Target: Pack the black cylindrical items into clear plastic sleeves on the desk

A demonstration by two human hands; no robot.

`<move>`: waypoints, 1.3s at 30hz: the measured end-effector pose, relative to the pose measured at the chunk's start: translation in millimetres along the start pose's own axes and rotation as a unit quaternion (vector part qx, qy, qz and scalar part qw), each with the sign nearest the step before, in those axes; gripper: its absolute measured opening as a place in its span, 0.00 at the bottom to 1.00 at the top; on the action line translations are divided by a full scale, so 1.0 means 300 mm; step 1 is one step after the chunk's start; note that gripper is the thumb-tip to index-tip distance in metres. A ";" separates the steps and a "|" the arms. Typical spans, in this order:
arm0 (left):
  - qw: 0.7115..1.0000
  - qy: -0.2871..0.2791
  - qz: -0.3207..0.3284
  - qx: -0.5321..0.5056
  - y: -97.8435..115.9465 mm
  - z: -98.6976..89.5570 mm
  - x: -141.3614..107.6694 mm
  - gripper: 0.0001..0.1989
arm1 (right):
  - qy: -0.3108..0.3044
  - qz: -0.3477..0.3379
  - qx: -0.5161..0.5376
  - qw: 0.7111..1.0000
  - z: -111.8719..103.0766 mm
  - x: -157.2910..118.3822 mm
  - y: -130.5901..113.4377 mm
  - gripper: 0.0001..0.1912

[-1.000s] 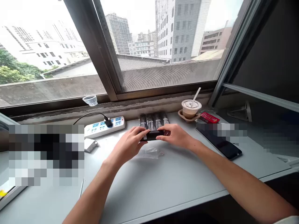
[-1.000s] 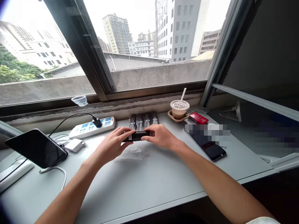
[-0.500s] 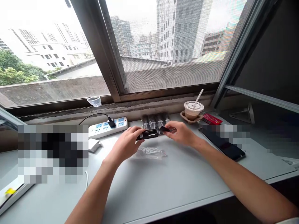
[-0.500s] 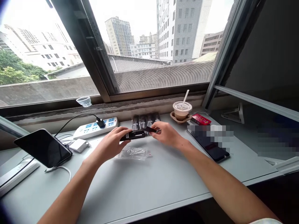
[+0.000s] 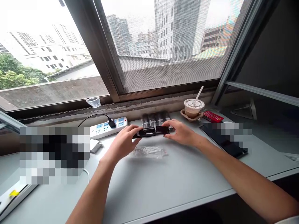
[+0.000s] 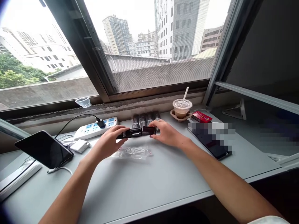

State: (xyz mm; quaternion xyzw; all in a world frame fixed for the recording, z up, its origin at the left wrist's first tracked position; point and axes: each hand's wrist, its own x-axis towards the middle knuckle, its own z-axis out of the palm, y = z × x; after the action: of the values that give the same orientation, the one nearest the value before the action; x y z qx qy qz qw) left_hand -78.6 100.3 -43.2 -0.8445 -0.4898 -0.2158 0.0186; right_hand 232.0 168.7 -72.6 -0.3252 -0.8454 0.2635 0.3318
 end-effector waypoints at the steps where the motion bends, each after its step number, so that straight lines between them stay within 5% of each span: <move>1: 1.000 -0.002 0.000 0.001 0.001 0.001 0.000 0.19 | 0.002 0.000 -0.001 1.000 0.001 0.000 0.002 0.25; 13: 1.000 -0.007 0.006 0.011 0.020 0.003 0.013 0.19 | 0.018 -0.083 -0.035 0.996 0.002 -0.002 0.012 0.23; 18: 0.999 0.012 -0.002 0.044 0.013 -0.003 0.014 0.21 | -0.020 0.007 0.070 0.997 0.002 0.000 -0.006 0.20; 24: 0.999 0.003 0.029 0.021 0.033 -0.002 0.018 0.21 | -0.150 0.077 0.244 0.955 -0.012 0.006 -0.033 0.26; 28: 0.999 0.005 0.051 -0.007 0.062 -0.001 0.023 0.21 | -0.128 0.120 0.228 0.958 -0.009 0.004 -0.038 0.30; 39: 0.992 0.017 0.108 -0.068 0.126 0.007 0.047 0.23 | -0.100 0.106 0.304 0.941 0.016 0.019 -0.044 0.28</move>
State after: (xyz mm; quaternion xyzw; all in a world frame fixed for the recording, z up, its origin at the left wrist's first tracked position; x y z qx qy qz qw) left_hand -40.3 92.8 -32.9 -0.8878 -0.3799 -0.2599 -0.0077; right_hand 220.3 163.0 -64.7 -0.2687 -0.7143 0.5731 0.2984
